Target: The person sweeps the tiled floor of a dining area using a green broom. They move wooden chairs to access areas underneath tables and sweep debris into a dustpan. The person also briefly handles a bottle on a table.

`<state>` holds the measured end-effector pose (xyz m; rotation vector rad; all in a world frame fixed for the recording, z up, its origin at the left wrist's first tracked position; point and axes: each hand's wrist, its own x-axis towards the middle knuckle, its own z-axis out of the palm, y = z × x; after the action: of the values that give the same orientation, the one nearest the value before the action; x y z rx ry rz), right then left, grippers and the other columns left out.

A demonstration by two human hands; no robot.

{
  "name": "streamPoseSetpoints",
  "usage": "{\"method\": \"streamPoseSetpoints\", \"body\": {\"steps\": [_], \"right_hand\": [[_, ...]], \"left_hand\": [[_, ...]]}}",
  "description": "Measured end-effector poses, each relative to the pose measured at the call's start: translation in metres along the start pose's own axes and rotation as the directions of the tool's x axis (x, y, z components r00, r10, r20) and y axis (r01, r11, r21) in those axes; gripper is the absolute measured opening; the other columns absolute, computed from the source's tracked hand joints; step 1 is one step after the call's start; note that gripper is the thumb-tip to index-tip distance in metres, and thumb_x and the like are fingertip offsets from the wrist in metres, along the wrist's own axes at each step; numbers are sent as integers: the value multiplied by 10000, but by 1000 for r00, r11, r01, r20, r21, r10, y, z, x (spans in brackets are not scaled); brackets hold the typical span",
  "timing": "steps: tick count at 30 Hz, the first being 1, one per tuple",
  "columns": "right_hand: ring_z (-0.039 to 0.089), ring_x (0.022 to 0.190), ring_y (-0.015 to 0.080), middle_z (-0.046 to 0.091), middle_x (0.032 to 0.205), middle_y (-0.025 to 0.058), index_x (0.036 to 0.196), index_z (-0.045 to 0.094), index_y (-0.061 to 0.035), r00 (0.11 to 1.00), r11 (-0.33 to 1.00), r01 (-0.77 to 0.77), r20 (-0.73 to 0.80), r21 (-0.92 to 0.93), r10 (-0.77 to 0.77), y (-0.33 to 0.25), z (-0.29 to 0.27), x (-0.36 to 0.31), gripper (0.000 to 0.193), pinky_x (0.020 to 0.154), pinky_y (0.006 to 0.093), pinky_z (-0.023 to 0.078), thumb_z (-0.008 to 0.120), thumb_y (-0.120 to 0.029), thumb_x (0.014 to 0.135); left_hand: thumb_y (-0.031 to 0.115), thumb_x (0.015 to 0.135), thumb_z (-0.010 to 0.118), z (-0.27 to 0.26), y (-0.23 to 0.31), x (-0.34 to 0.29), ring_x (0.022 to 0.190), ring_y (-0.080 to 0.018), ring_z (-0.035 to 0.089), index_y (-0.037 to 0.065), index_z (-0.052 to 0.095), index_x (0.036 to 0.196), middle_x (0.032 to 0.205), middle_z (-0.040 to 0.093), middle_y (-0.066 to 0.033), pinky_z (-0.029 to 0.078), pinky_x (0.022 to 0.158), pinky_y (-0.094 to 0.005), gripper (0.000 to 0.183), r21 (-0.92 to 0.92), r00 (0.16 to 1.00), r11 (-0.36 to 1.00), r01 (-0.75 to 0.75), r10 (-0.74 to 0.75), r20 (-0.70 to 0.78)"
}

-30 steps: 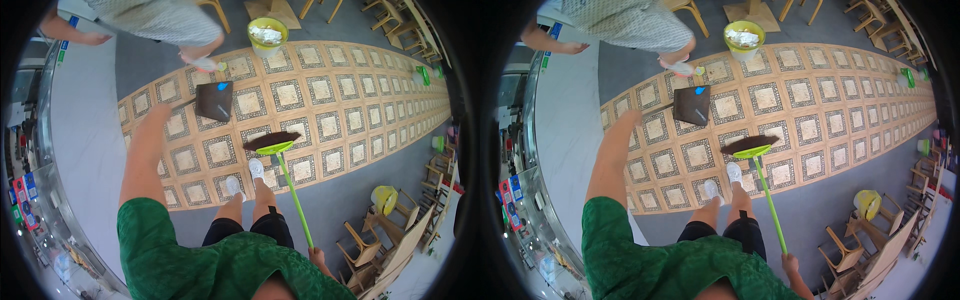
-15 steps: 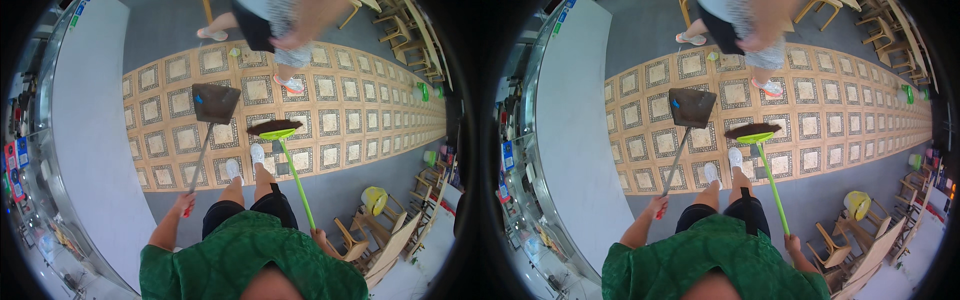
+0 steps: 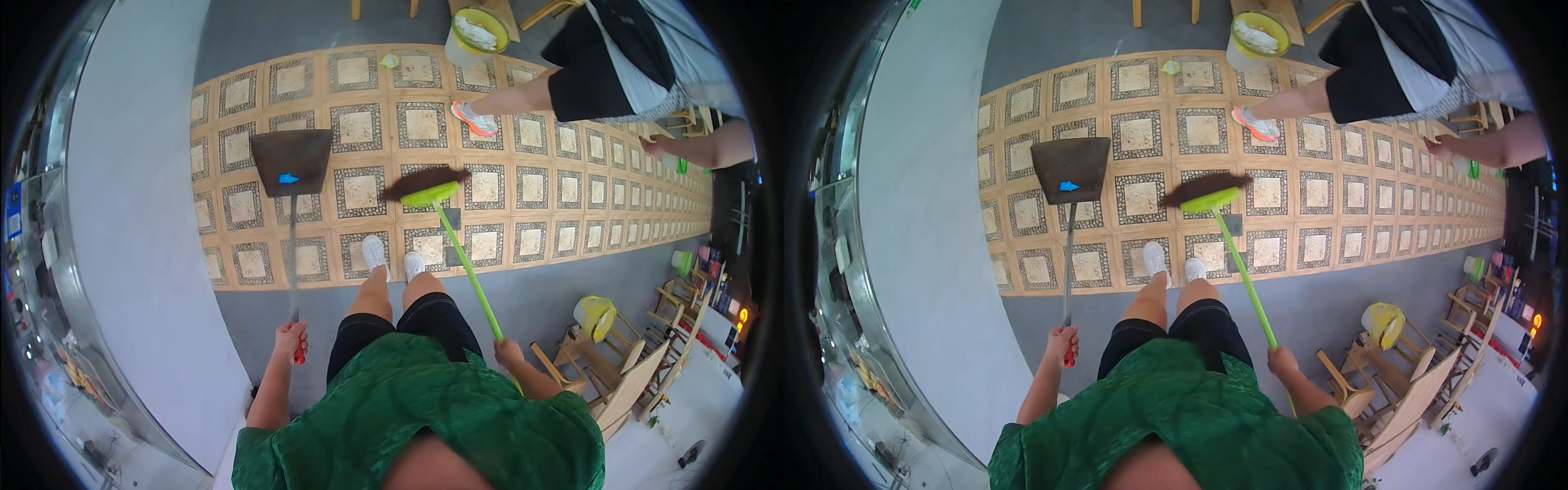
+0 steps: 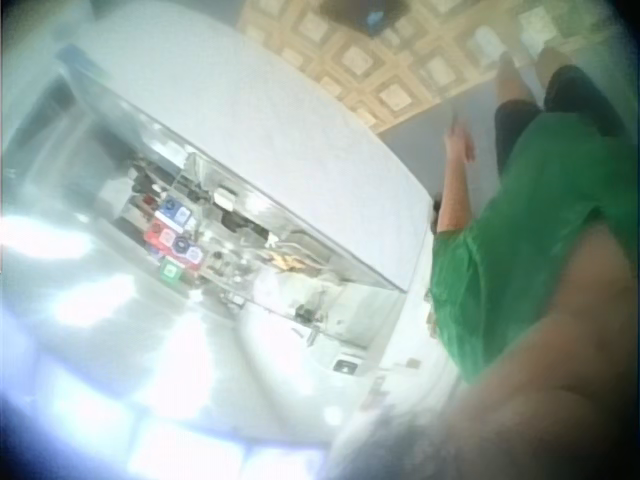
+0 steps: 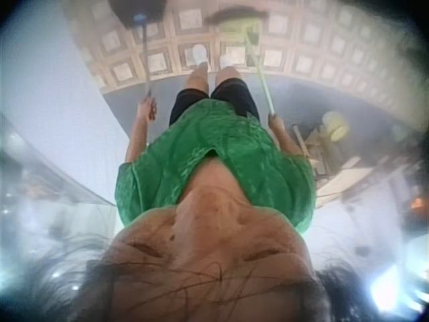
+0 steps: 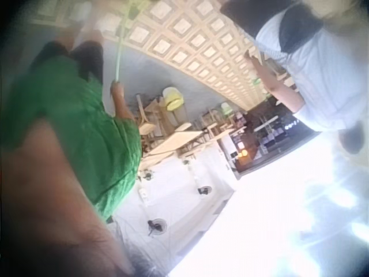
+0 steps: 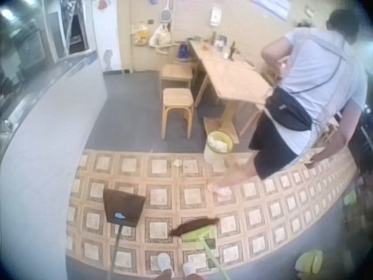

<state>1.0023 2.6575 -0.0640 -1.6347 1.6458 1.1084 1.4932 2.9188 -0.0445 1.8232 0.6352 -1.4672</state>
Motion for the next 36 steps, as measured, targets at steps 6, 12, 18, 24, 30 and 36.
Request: {"method": "streamPoseSetpoints", "body": {"steps": [6,12,18,24,30,36], "right_hand": [[569,881,369,594,918,220,922,588,-31,884,865,439,-54,-243,-464,-192,-97,125,374,759,457,447,426,-359,845],[584,832,364,603,833,231,894,597,5,934,935,346,-121,82,-335,-291,-169,136,468,717,443,449,424,-427,841],[549,828,403,576,831,251,816,581,-5,925,945,316,-195,-77,-326,-139,-173,99,451,710,481,424,392,-410,873],[586,509,312,566,598,191,734,569,47,975,990,140,-180,33,-132,-48,-219,145,477,466,419,463,465,-403,852],[573,766,405,582,778,273,798,582,61,866,877,453,-153,-163,-476,-169,-339,255,503,690,445,455,418,-410,863],[596,793,342,611,845,211,893,607,-19,823,821,526,-109,-220,-557,-380,-429,311,431,728,437,463,420,-405,857]], "left_hand": [[209,823,539,-10,-23,-11,383,-105,410,88,452,717,534,435,1,352,332,-256,183,-159,996,983,91,-94,-9],[198,842,517,-15,-38,-5,396,-102,410,76,449,747,538,426,2,351,343,-246,169,-355,981,917,181,-144,127],[180,858,476,-2,-40,24,407,-77,387,88,430,753,533,398,28,328,354,-223,147,-506,937,801,319,-187,295],[161,857,465,28,-24,41,401,-64,375,88,427,742,526,378,50,318,356,-215,141,-631,883,635,446,-194,428],[178,862,472,66,-8,42,417,-59,380,46,486,772,523,385,55,317,381,-218,161,-744,871,467,478,-140,472],[210,871,473,103,3,46,425,-68,385,38,499,775,519,389,56,319,403,-226,199,-780,843,328,532,-121,524]]}}
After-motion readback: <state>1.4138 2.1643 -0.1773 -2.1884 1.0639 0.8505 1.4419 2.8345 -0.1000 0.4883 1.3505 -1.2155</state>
